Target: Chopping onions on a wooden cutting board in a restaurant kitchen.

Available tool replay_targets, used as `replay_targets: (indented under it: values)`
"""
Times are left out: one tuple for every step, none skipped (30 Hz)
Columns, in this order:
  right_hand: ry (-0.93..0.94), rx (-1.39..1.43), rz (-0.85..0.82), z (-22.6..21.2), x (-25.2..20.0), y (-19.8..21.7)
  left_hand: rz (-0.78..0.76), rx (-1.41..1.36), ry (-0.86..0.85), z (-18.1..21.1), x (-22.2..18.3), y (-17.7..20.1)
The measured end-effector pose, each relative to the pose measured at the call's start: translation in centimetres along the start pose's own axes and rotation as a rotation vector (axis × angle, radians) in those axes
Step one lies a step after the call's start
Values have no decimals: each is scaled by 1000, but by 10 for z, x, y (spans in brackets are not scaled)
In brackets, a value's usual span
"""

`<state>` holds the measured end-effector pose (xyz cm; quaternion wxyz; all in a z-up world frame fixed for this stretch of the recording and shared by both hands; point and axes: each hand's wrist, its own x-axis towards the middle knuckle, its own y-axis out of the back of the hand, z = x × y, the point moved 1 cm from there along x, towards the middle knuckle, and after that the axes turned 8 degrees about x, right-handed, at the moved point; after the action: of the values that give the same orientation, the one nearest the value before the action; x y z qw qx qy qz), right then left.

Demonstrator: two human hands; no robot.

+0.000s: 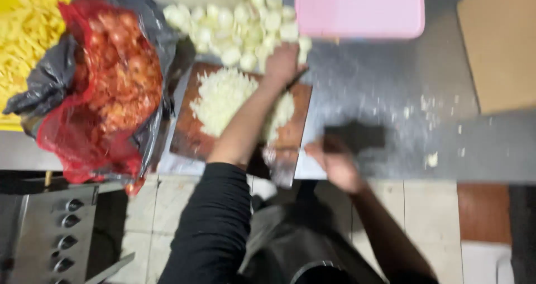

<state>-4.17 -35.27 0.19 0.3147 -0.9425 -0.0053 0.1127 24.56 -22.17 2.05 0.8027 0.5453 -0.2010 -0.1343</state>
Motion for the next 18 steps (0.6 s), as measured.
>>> replay_targets:
  values:
    - [-71, 218, -19, 2, -5, 8, -201, 103, 75, 2, 18, -9]
    - [-77, 214, -38, -11, 2, 9, -190, 109, 90, 4, 33, -11]
    - [313, -520, -57, -18, -7, 8, -230, 144, 146, 4, 28, -23]
    - [705, -1252, -89, -22, -17, 4, -271, 179, 200, 4, 21, -35]
    - [685, -1244, -101, -20, -19, 17, -287, 178, 217, 10, 15, -20]
    - [624, -1236, -36, -17, -23, 29, -298, 163, 207, 17, 9, -3]
    - [569, -1230, 31, -15, -25, 40, -303, 148, 191, 25, 6, 15]
    - [555, -1227, 21, -7, -29, 51, -313, 146, 204, 19, -17, 24]
    - [399, -943, 105, 3, -31, 62, -234, -108, 104, 16, -37, 35]
    - [242, -658, 182, 13, -35, 73, -151, -361, 3, 12, -57, 48]
    - [245, -653, 190, 11, -37, 63, -157, -359, -5, 7, -94, 60]
    - [158, -383, 144, 10, -40, 53, -158, -441, -24, 1, -132, 73]
    - [72, -114, 109, 9, -49, 42, -168, -531, -47, -2, -172, 85]
    - [75, -111, 127, 17, -53, 30, -183, -536, -57, -2, -203, 89]
    - [-31, -210, 127, 25, -59, 17, -265, -549, 102, -2, -236, 92]
    - [-139, -306, 123, 34, -65, 4, -349, -556, 261, -4, -271, 95]
    - [-144, -306, 131, 38, -70, -13, -357, -562, 260, -12, -292, 79]
    - [-99, -338, 63, 42, -75, -31, -106, -413, 175, -21, -314, 65]
